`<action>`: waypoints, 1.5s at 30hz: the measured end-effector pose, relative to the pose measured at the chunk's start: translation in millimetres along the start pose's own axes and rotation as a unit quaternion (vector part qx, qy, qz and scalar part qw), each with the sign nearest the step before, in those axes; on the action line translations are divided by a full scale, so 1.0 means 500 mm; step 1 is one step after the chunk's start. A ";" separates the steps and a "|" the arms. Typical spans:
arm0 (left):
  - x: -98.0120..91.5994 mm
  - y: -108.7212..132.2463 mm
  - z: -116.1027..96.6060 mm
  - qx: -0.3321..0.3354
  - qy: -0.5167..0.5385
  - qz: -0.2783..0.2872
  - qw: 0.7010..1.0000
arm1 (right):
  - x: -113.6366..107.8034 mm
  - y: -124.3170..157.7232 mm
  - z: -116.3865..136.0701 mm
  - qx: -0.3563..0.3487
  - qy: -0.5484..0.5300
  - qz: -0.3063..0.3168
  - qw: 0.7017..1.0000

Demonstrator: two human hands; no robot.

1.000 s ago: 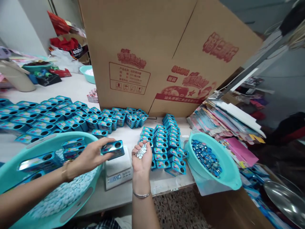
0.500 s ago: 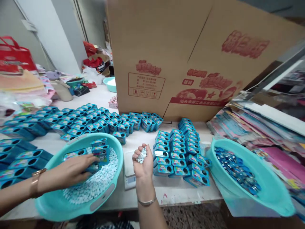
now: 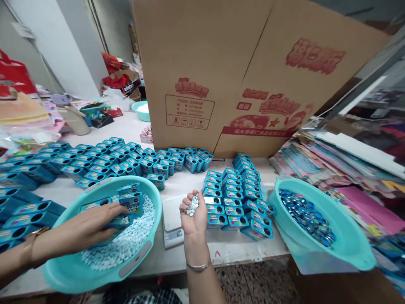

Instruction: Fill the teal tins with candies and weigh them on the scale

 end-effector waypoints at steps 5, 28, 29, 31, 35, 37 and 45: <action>-0.047 -0.012 -0.005 -0.021 0.045 -0.071 0.996 | -0.003 0.008 0.018 -0.002 -0.012 0.017 1.000; 0.126 -0.300 -0.130 -0.016 0.017 -0.106 0.994 | -0.056 0.059 0.167 -0.085 -0.052 0.002 0.995; 0.128 -0.292 -0.125 -0.022 0.017 -0.098 0.995 | -0.055 0.059 0.168 -0.084 -0.052 0.002 0.995; 0.116 -0.270 -0.114 -0.029 0.019 -0.109 0.993 | -0.053 0.062 0.172 -0.087 -0.051 0.005 0.995; 0.047 -0.220 -0.078 -0.068 0.031 -0.203 0.976 | -0.046 0.070 0.178 -0.095 -0.043 0.007 0.995; 0.020 -0.198 -0.054 -0.098 0.038 -0.234 0.967 | -0.044 0.069 0.178 -0.095 -0.031 0.006 0.995; 0.017 -0.172 -0.028 -0.124 0.051 -0.219 0.966 | -0.038 0.052 0.171 -0.091 -0.006 0.004 0.996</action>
Point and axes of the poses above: each hand's wrist, its own y-axis away from the middle knuckle, its own x-axis out of the palm, z = x × y, the point moved 4 cm from there along -y, towards the middle knuckle, and after that the axes turned 7 degrees about x, right-handed, at the moved point
